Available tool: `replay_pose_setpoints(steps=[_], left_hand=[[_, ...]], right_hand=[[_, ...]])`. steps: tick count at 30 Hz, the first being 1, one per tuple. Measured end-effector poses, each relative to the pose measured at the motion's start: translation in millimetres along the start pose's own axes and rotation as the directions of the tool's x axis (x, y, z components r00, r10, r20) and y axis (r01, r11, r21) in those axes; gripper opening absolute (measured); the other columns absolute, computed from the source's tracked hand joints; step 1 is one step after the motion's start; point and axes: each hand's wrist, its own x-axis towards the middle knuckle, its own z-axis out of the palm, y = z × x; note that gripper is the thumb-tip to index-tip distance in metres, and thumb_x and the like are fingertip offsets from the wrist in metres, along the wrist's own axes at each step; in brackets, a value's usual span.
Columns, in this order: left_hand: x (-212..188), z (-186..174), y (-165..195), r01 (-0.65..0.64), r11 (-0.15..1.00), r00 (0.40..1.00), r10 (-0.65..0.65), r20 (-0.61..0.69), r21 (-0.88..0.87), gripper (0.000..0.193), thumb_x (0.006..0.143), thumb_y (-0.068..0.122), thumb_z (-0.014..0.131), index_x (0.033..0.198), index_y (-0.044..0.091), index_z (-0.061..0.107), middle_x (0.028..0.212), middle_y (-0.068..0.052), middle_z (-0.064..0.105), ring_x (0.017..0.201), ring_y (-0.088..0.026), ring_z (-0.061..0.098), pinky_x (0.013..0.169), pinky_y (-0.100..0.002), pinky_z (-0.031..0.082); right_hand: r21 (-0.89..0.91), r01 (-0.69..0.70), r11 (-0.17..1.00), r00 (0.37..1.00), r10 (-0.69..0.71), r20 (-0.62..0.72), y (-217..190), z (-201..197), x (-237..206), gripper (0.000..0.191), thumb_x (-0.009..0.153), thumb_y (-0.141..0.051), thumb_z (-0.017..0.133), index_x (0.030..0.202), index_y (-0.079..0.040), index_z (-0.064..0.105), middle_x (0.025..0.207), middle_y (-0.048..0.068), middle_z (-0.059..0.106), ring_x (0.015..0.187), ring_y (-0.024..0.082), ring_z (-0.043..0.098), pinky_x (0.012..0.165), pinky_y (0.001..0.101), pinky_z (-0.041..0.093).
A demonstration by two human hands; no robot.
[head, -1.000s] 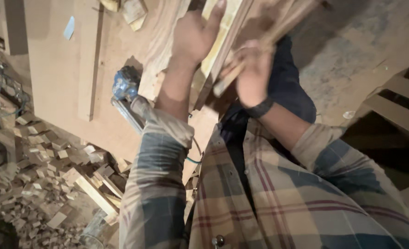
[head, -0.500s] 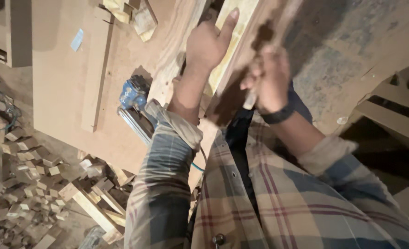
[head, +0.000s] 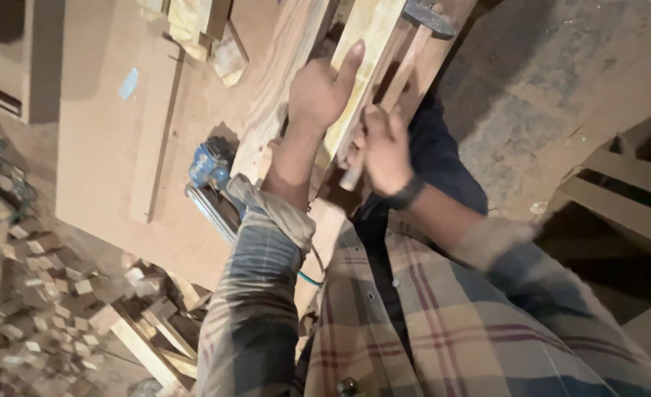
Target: The person applies glue to small wooden blocks and places them into a jig, then inserts a longer wooden piece and secures it with a nail gun. The process is repeated for multiple units.
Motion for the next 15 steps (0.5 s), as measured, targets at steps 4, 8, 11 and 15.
replay_pose_setpoints(steps=[4,8,11,15], left_hand=[[2.3,-0.2,-0.5,0.012,0.999,1.000,-0.012,-0.001,0.036,0.086,0.093,0.075,0.042,0.079,-0.004,0.072,0.077,-0.032,0.069,0.084,-0.049,0.070,0.078,-0.054,0.055],[2.3,-0.1,0.2,0.092,0.995,0.995,-0.093,0.032,0.047,0.088,0.091,0.077,0.042,0.076,-0.005,0.073,0.078,-0.032,0.069,0.087,-0.047,0.071,0.082,-0.053,0.056],[2.0,-0.6,2.2,0.053,0.998,0.999,-0.053,0.005,0.038,0.086,0.090,0.076,0.045,0.080,-0.005,0.073,0.078,-0.032,0.069,0.086,-0.048,0.070,0.080,-0.053,0.055],[1.3,-3.5,4.0,0.016,0.999,1.000,-0.016,0.005,0.041,0.085,0.094,0.073,0.043,0.086,-0.006,0.074,0.081,-0.033,0.070,0.089,-0.048,0.070,0.083,-0.054,0.054]], right_hand=[[0.063,0.138,0.988,0.987,-0.132,-0.096,-8.6,-1.7,-10.0,0.018,0.111,-0.031,0.050,0.110,-0.012,0.048,0.072,0.002,0.051,0.053,0.018,0.056,0.052,0.0408,0.056],[-0.028,0.144,0.989,0.989,-0.144,0.023,-3.6,5.7,-4.8,0.023,0.112,-0.032,0.049,0.108,-0.009,0.045,0.075,0.003,0.053,0.057,0.019,0.059,0.055,0.0427,0.059],[0.177,-0.051,0.983,0.969,0.005,0.248,-6.7,-2.5,-3.7,0.025,0.101,-0.034,0.045,0.109,-0.010,0.047,0.077,0.005,0.058,0.058,0.023,0.064,0.054,0.0436,0.060],[0.167,0.338,0.926,0.941,-0.332,-0.063,-10.2,-6.8,-4.2,0.030,0.122,-0.033,0.044,0.109,-0.006,0.044,0.082,0.005,0.051,0.065,0.021,0.058,0.066,0.0435,0.061]])
